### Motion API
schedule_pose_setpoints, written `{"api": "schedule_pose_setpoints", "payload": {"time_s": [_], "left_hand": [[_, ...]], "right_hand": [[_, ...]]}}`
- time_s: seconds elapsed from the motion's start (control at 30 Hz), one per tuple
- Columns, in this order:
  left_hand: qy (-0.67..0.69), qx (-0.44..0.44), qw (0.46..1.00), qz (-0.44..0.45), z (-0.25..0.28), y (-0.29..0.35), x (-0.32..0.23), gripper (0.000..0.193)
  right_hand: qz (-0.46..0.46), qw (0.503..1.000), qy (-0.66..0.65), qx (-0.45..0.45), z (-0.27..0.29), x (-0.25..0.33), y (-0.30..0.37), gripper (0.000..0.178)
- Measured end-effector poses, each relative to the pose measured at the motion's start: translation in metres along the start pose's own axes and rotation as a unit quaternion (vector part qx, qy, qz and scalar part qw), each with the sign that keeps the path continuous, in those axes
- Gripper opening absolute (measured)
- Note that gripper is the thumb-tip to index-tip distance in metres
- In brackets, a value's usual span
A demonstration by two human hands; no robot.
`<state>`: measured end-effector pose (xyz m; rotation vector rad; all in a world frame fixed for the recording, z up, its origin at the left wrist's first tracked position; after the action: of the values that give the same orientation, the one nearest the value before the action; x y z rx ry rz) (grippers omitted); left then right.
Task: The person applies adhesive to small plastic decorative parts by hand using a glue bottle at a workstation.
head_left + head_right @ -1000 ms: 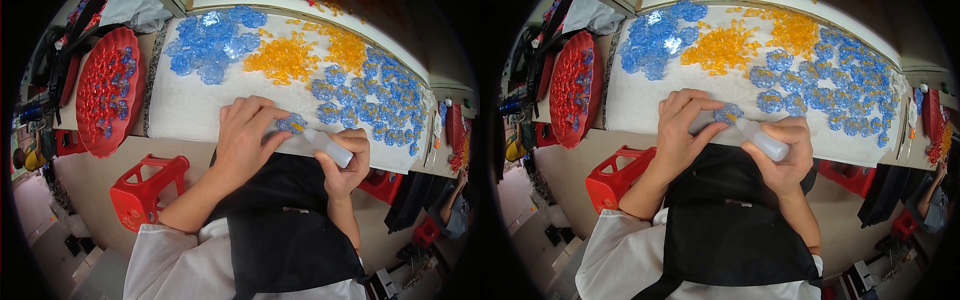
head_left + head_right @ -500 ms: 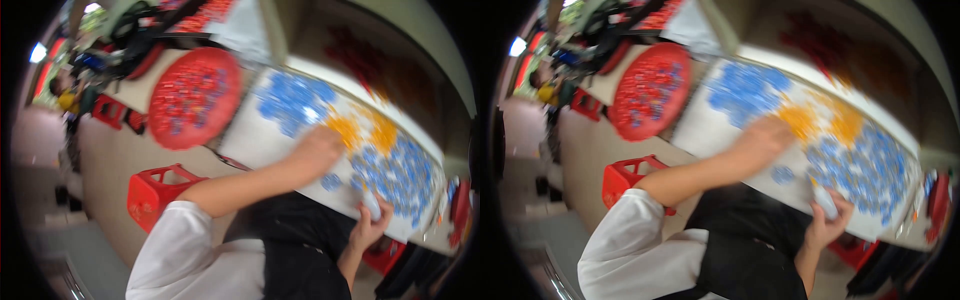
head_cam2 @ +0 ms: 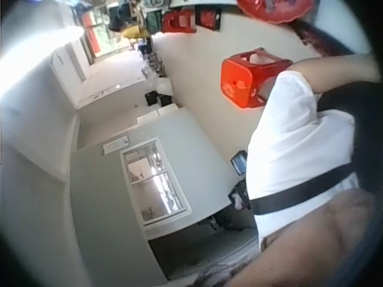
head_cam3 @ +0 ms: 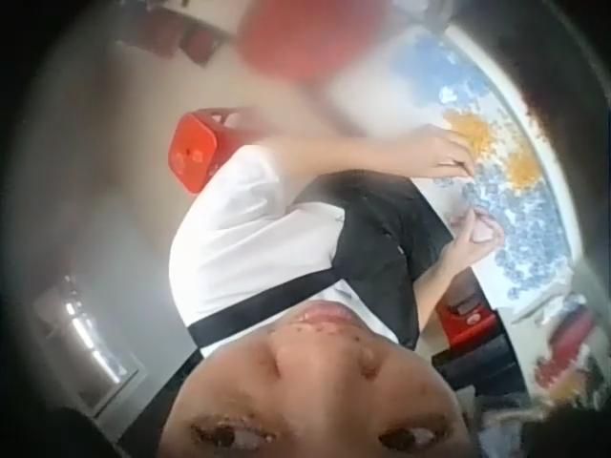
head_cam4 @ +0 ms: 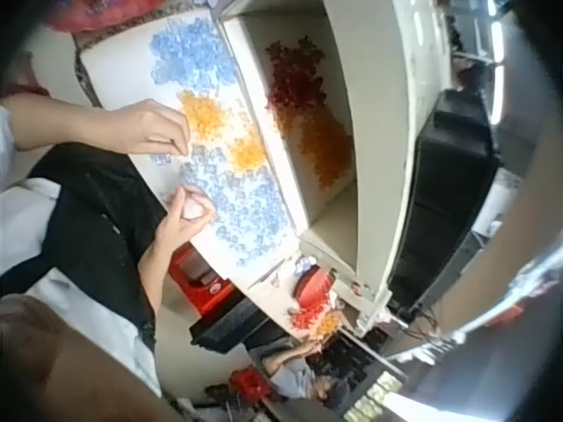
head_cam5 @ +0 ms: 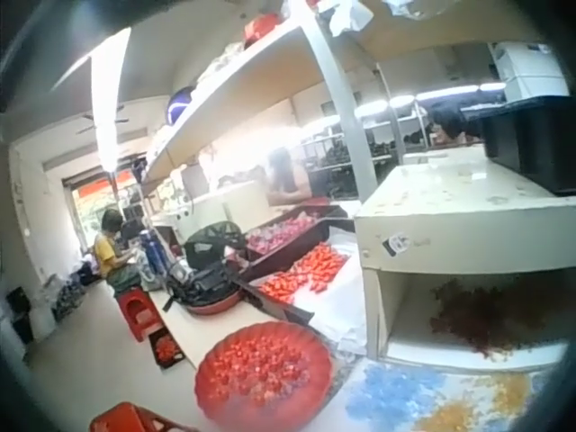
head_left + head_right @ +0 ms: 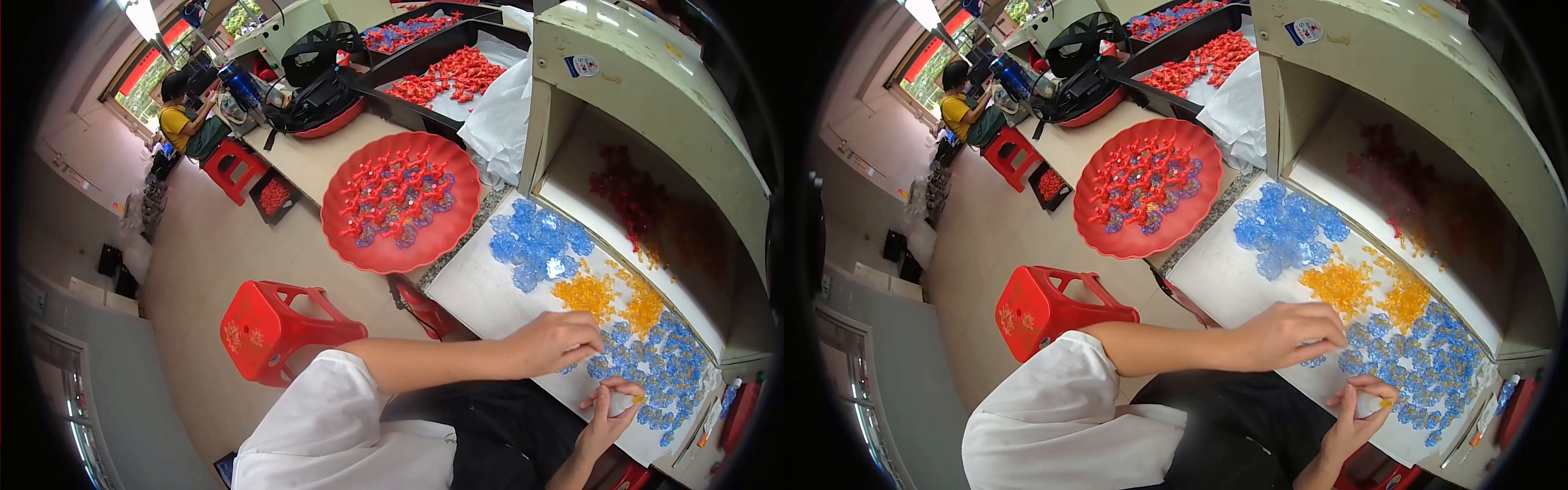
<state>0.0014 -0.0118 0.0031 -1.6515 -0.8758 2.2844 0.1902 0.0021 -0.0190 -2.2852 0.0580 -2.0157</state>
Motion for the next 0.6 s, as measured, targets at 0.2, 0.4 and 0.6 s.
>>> {"api": "schedule_pose_setpoints", "payload": {"time_s": [0.2,0.4,0.6], "left_hand": [[0.149,0.03,0.981,0.122,-0.021,0.025,-0.013,0.007],[0.102,0.009,0.986,0.129,-0.014,0.038,-0.018,0.009],[0.096,0.035,0.984,0.143,-0.015,0.052,-0.008,0.012]], "right_hand": [[-0.068,0.996,0.049,0.012,0.003,0.008,0.007,0.013],[-0.096,0.984,0.112,0.099,-0.002,0.021,0.004,0.009],[-0.157,0.968,0.153,0.125,-0.002,0.02,0.001,0.01]]}}
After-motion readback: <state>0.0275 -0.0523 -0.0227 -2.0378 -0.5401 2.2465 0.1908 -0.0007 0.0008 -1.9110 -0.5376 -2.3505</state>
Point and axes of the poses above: each hand's wrist, its own y-axis away from the middle knuckle, its own z-axis out of the back of the hand, x = y × z, the point moved 1 cm from there along -y, towards the middle knuckle, and after that the axes turned 9 degrees about -x, right-handed, at the moved point
